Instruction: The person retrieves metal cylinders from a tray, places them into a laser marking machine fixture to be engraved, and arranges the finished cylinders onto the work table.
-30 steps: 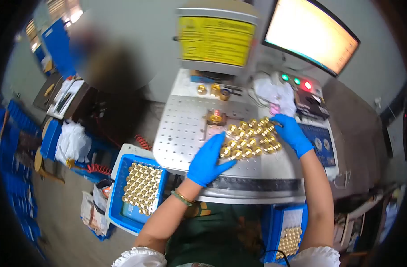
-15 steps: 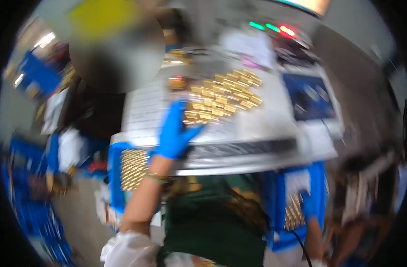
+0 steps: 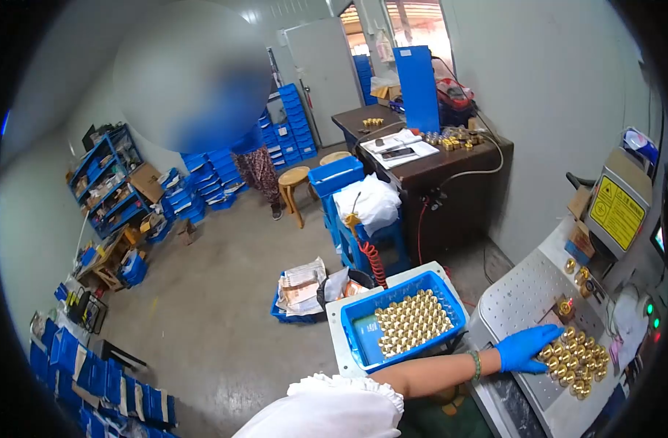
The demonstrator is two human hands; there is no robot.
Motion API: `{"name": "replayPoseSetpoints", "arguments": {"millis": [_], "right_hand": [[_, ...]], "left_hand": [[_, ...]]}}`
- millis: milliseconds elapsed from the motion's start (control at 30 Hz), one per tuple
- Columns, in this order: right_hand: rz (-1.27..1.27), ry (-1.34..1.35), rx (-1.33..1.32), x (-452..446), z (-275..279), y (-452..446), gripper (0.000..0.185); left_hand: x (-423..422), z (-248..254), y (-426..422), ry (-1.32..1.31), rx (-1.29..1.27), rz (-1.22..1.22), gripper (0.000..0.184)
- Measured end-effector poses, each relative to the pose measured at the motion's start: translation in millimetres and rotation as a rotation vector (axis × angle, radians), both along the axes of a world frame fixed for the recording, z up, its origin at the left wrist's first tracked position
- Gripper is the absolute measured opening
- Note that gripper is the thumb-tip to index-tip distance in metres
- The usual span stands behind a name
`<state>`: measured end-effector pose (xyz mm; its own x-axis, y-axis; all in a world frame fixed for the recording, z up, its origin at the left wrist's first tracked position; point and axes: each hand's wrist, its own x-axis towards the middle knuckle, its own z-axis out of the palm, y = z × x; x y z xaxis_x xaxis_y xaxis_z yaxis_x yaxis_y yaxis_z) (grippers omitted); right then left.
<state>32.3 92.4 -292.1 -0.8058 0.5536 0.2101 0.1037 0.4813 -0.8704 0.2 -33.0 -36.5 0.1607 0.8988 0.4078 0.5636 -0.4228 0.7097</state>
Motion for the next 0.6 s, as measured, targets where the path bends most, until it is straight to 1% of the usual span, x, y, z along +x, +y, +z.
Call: {"name": "replayPoseSetpoints", "arguments": {"millis": [33, 67, 100, 133, 167, 200, 233, 267, 300, 333, 367, 400, 433, 467, 533, 567, 600], "right_hand": [[-0.014, -0.022, 0.0, 7.8, 5.2, -0.8, 0.026], [-0.065, -0.061, -0.006, 38.4, 5.5, 0.6, 0.025], [-0.155, -0.119, -0.022, 92.7, 1.7, -1.2, 0.024], [-0.282, -0.186, -0.051, 167.1, -5.4, -14.9, 0.024], [-0.444, -0.263, -0.105, 252.3, -10.8, -50.8, 0.023], [-0.62, -0.343, -0.172, 338.0, -12.6, -107.7, 0.022], [-0.802, -0.434, -0.249, 417.5, -0.9, -188.6, 0.022], [-0.983, -0.527, -0.335, 478.1, 16.9, -274.9, 0.021], [-1.15, -0.611, -0.422, 515.1, 40.9, -362.0, 0.021], [-1.279, -0.686, -0.503, 526.5, 65.1, -427.3, 0.02], [-1.133, -0.91, -0.096, 539.6, 50.0, -437.2, 0.016], [-1.152, -0.897, 0.056, 542.5, 49.6, -438.2, 0.019], [-1.177, -0.9, 0.091, 540.8, 48.0, -434.3, 0.025], [-1.146, -0.914, 0.048, 548.3, 41.6, -435.2, 0.032], [-1.319, -0.688, -0.463, 531.9, 48.7, -425.8, 0.029], [-1.301, -0.688, -0.469, 536.1, 44.8, -430.1, 0.029], [-1.136, -0.764, -0.229, 536.8, 28.6, -434.9, 0.027]], "left_hand": [[9.7, -1.3, 0.6, -0.045, -0.076, -0.029, 0.081], [11.3, -36.3, 15.5, -0.028, 0.183, 0.013, 0.078], [11.8, -38.7, 18.8, -0.006, 0.183, 0.04, 0.077], [13.8, -33.8, 14.4, 0.033, 0.061, 0.087, 0.078], [11.2, -32.4, 14.4, 0.013, -0.03, 0.062, 0.079], [13.0, -31.0, 14.6, 0.038, -0.085, 0.085, 0.073], [20.7, -13.3, 7.7, -0.238, -0.224, 0.074, 0.068], [17.3, -9.1, 11.8, -0.066, -0.234, 0.024, 0.071], [22.8, 1.1, 14.0, -0.144, -0.248, -0.045, 0.068], [2.0, -34.0, 25.7, -0.034, 0.039, 0.002, 0.067], [-3.9, -33.6, 26.4, -0.007, 0.081, 0.018, 0.069], [2.7, -35.9, 28.7, -0.082, 0.092, -0.002, 0.071], [-0.9, -42.0, 32.1, -0.033, 0.117, 0.001, 0.072], [-0.6, -48.0, 35.0, 0.019, 0.155, 0.024, 0.073], [-1.5, -43.0, 31.3, 0.026, 0.111, 0.032, 0.074], [-1.1, -35.7, 24.6, -0.025, 0.107, 0.028, 0.075], [0.2, -36.7, 23.9, -0.025, 0.103, 0.029, 0.075]]}}
